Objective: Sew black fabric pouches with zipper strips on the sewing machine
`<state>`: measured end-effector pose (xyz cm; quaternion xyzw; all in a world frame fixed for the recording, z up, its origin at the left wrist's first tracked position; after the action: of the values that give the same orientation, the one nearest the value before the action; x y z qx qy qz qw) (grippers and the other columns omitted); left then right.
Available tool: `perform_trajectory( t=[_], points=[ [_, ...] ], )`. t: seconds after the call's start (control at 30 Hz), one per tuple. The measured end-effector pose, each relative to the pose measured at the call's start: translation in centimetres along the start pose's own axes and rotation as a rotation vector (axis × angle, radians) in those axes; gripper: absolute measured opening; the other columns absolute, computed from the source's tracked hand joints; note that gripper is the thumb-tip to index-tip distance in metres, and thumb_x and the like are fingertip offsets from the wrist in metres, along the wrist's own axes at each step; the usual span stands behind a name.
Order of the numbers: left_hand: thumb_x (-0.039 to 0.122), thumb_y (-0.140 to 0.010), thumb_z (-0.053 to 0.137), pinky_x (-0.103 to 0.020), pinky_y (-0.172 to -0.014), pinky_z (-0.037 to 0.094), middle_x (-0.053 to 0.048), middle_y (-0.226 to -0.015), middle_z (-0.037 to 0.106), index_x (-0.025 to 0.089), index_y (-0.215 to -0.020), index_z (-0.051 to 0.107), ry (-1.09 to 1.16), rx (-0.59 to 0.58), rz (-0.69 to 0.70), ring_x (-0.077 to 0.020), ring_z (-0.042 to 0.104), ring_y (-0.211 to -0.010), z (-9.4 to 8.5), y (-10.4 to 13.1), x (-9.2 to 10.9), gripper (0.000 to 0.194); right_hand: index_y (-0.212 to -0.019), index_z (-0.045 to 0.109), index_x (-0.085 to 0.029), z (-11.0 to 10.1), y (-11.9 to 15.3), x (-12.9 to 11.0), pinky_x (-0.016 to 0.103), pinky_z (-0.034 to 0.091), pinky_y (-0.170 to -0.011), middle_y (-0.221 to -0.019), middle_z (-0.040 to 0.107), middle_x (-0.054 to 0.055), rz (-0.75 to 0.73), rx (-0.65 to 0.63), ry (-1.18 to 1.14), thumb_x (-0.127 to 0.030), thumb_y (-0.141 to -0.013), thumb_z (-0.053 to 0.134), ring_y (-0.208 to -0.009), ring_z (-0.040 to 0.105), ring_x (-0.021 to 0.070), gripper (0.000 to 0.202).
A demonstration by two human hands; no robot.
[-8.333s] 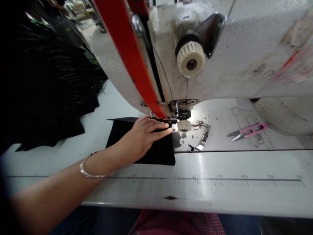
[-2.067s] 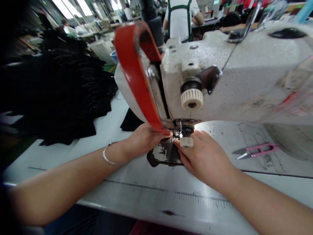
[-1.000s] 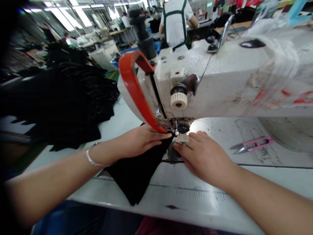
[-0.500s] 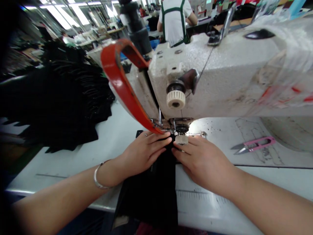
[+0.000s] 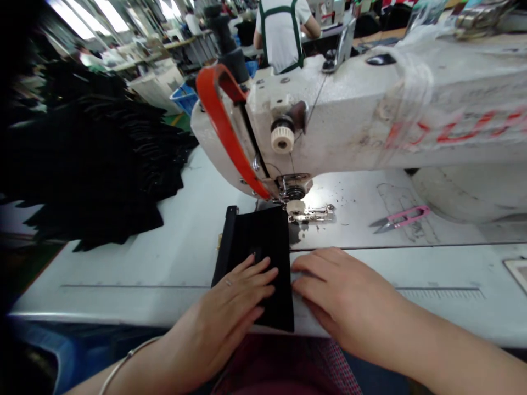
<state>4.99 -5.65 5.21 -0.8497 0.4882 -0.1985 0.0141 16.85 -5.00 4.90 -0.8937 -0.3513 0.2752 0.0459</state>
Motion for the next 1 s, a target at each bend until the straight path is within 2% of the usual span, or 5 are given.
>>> perform_trajectory(
  t=[0.23, 0.37, 0.5, 0.8, 1.0],
  points=[
    [0.011, -0.101, 0.040, -0.034, -0.113, 0.052, -0.013, -0.142, 0.061, 0.012, -0.139, 0.050, 0.135, 0.168, -0.167, -0.0181, 0.057, -0.135, -3.2, 0.5, -1.6, 0.039, -0.124, 0.065, -0.016, 2.2, 2.1, -3.4, 0.043, 0.053, -0.096, -0.122, 0.069, 0.009, -0.063, 0.143, 0.032, -0.016, -0.097, 0.057, -0.114, 0.062, 0.0246, 0.028],
    [0.006, -0.096, 0.042, -0.043, -0.118, 0.047, -0.019, -0.142, 0.059, 0.005, -0.126, 0.057, -0.038, -0.023, 0.063, -0.0283, 0.048, -0.142, -0.5, -0.1, 1.8, 0.033, -0.114, 0.068, -0.014, 2.9, 2.6, -3.8, 0.041, 0.053, -0.093, -0.108, 0.071, 0.008, -0.090, 0.185, 0.039, -0.014, -0.099, 0.054, -0.108, 0.062, 0.0243, 0.021],
    [0.009, -0.097, 0.048, -0.047, -0.120, 0.044, -0.018, -0.143, 0.058, 0.005, -0.123, 0.061, -0.118, -0.060, 0.090, -0.0310, 0.047, -0.143, 2.0, 0.2, 2.0, 0.029, -0.101, 0.070, -0.015, 2.6, 3.2, -4.1, 0.040, 0.054, -0.090, -0.100, 0.072, 0.006, -0.097, 0.247, 0.047, -0.012, -0.099, 0.054, -0.101, 0.064, 0.0220, 0.016],
    [0.010, -0.098, 0.054, -0.038, -0.100, 0.059, -0.011, -0.118, 0.073, 0.013, -0.125, 0.064, 0.084, 0.156, 0.135, -0.0216, 0.066, -0.113, 0.8, 1.8, 2.4, 0.029, -0.105, 0.071, -0.012, 1.7, 5.0, -5.0, 0.039, 0.056, -0.079, -0.088, 0.073, 0.006, -0.131, 0.425, 0.135, -0.004, -0.090, 0.063, -0.084, 0.066, 0.0206, 0.019],
    [0.007, -0.096, 0.054, -0.039, -0.092, 0.060, -0.009, -0.119, 0.073, 0.016, -0.123, 0.064, 0.035, 0.124, 0.083, -0.0218, 0.067, -0.103, 1.9, 1.8, 2.2, 0.030, -0.109, 0.071, -0.012, 2.3, 5.6, -4.8, 0.041, 0.055, -0.085, -0.092, 0.073, 0.006, -0.143, 0.395, 0.130, -0.006, -0.090, 0.065, -0.088, 0.066, 0.0212, 0.021]
  ],
)
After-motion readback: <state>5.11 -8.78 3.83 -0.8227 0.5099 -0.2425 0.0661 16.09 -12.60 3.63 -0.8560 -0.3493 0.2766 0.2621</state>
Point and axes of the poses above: each hand's wrist, its own y-axis away from the middle knuckle, its own z-axis out of the palm, x = y × z, the point moved 10 cm from there along -y, towards the middle knuckle
